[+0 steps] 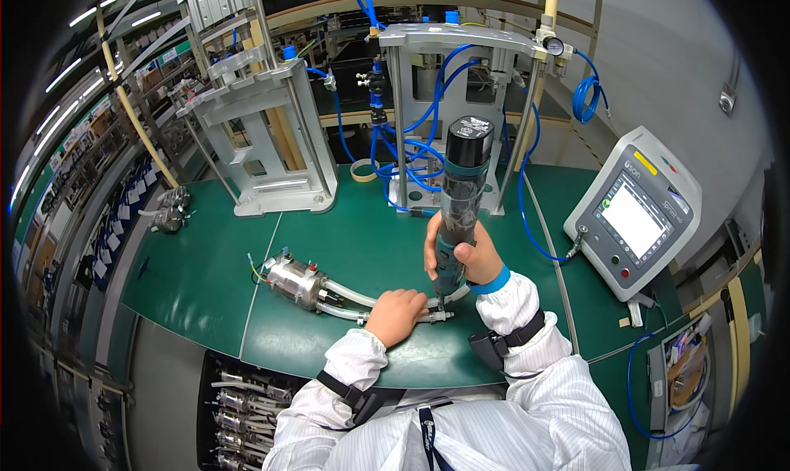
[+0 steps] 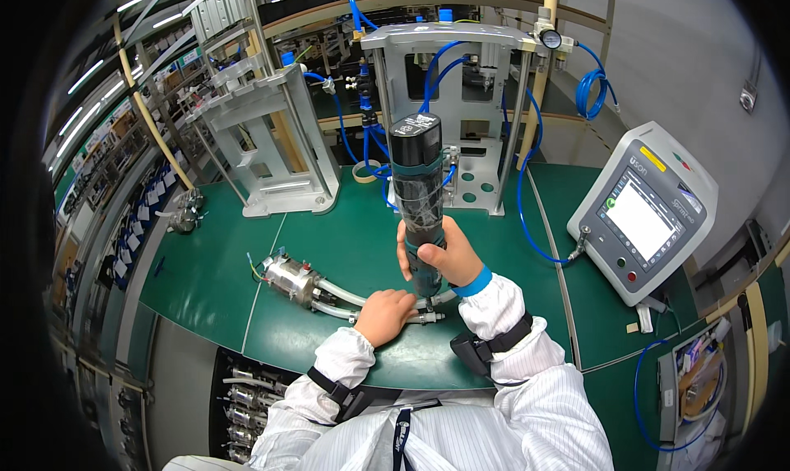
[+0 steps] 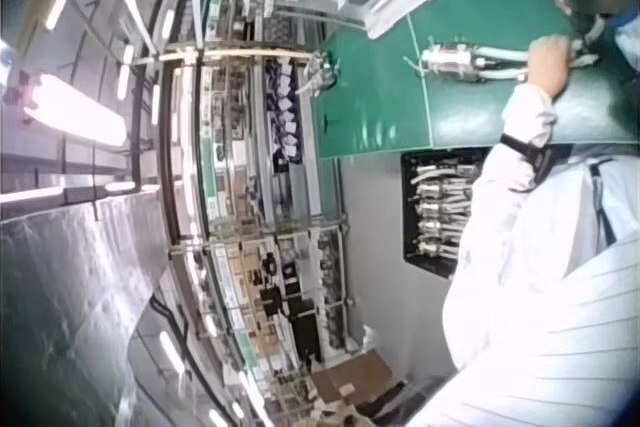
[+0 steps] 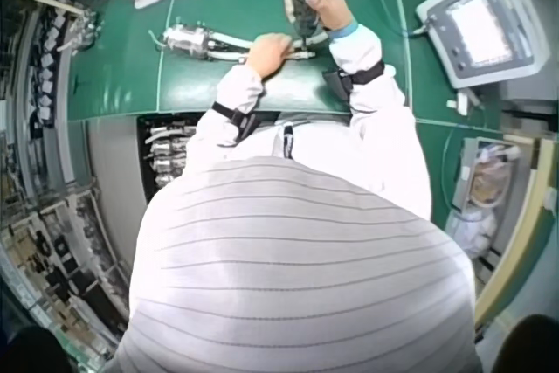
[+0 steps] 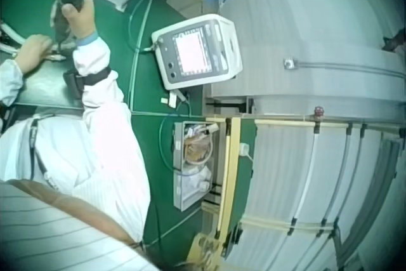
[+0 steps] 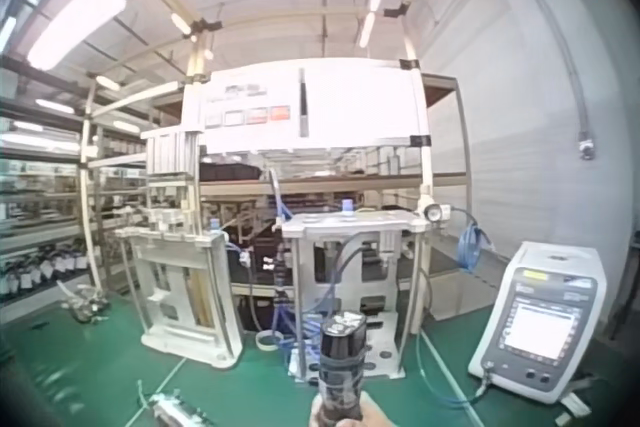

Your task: Assemble and test a mechanical cylinder assembly using an electric screwdriver and testing rig.

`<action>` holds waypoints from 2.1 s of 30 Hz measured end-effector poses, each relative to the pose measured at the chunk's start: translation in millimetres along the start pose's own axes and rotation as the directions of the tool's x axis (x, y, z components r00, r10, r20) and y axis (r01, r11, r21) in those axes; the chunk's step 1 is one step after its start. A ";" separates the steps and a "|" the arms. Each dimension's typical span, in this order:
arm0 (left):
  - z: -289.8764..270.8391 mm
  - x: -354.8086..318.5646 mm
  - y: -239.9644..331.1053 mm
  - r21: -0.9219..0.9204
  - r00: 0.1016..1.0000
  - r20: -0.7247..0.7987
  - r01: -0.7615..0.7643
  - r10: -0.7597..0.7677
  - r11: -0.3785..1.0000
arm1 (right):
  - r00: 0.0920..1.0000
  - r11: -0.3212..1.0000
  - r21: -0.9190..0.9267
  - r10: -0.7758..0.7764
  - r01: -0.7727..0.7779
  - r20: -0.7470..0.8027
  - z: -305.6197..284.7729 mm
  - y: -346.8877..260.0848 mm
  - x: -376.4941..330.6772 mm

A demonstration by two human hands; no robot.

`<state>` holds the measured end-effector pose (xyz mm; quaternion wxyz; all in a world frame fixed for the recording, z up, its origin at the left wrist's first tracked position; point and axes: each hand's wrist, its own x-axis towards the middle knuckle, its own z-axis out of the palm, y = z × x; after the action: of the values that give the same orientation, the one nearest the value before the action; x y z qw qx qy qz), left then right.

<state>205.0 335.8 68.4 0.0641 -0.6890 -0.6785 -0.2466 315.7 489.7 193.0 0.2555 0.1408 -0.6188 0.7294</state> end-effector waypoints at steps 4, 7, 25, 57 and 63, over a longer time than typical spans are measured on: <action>-1.0 -3.2 1.4 0.017 1.000 0.027 -0.015 0.014 1.000 | 0.988 0.989 0.128 0.053 -0.072 0.143 -6.6 3.6 11.3; -0.6 -3.8 -0.9 0.008 1.000 0.014 -0.023 0.022 1.000 | 0.984 0.982 0.066 0.173 -0.176 0.044 -2.2 4.5 29.1; 9.8 21.3 26.1 0.111 0.965 0.127 0.216 -0.229 0.970 | 0.707 0.773 -0.132 0.478 -0.620 -0.522 -74.5 -9.4 -99.9; 41.0 49.8 17.3 0.147 0.966 0.178 0.161 -0.186 0.976 | 0.453 0.622 -0.594 -0.393 -0.510 -0.800 -188.3 -54.4 -243.9; 40.4 51.5 18.0 0.124 0.966 0.176 0.169 -0.189 0.978 | 0.547 0.657 -0.608 -0.338 -0.446 -0.766 -160.4 -62.2 -222.3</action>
<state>230.5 398.1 59.7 0.0149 -0.6405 -0.7533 -0.1487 552.0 608.3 97.5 0.5247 -0.3637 -0.6654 0.3867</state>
